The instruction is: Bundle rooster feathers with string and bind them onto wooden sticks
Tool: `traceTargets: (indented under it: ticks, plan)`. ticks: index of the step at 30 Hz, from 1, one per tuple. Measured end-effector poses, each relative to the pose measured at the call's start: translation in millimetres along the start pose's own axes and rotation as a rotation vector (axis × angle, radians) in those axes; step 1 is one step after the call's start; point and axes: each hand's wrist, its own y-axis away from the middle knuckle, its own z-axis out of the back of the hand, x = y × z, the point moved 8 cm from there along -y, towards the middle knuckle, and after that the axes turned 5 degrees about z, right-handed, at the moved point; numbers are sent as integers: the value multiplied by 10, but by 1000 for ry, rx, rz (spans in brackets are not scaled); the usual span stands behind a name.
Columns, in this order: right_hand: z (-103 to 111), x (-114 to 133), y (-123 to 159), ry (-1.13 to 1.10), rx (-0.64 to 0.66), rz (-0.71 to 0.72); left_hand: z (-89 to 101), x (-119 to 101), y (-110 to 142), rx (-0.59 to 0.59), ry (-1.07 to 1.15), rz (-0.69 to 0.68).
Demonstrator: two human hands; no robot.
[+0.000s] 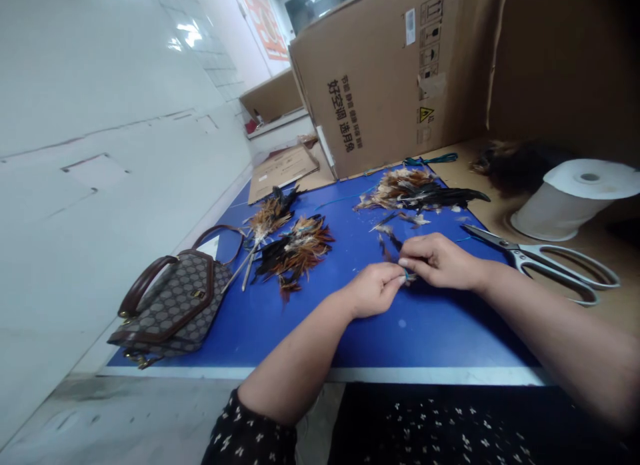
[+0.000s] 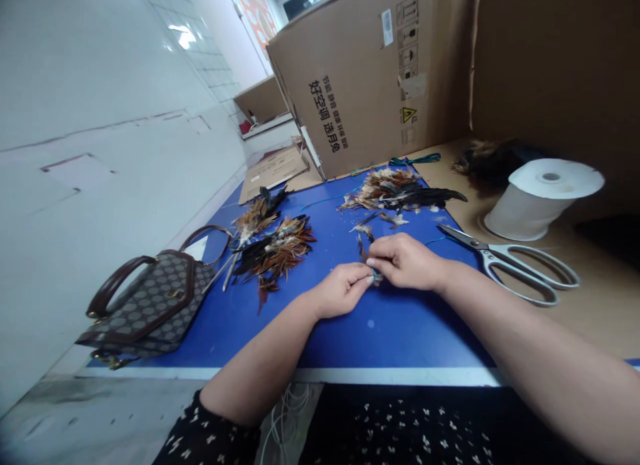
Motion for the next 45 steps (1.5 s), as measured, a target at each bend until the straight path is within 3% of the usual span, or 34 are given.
traceTargets:
  ticks: [4, 7, 10, 14, 28, 34, 45]
  plan:
    - [-7, -161, -9, -303, -53, -182, 62, 32, 25, -45, 448, 95]
    - [-22, -182, -12, -344, -173, -220, 79, 120, 2, -110, 760, 154]
    - [-57, -201, 5, -338, -247, -237, 75, 179, -37, -139, 886, 183]
    - [-95, -218, 21, -306, -270, -245, 92, 246, -66, -201, 877, 224]
    - [-277, -29, -66, -176, -411, -169, 136, 507, -38, -600, 771, 285]
    - [-294, 8, -80, -68, -411, -89, 186, 511, -49, -646, 773, 309]
    - [-385, 34, -104, 75, -352, 21, 226, 511, -61, -722, 516, 264]
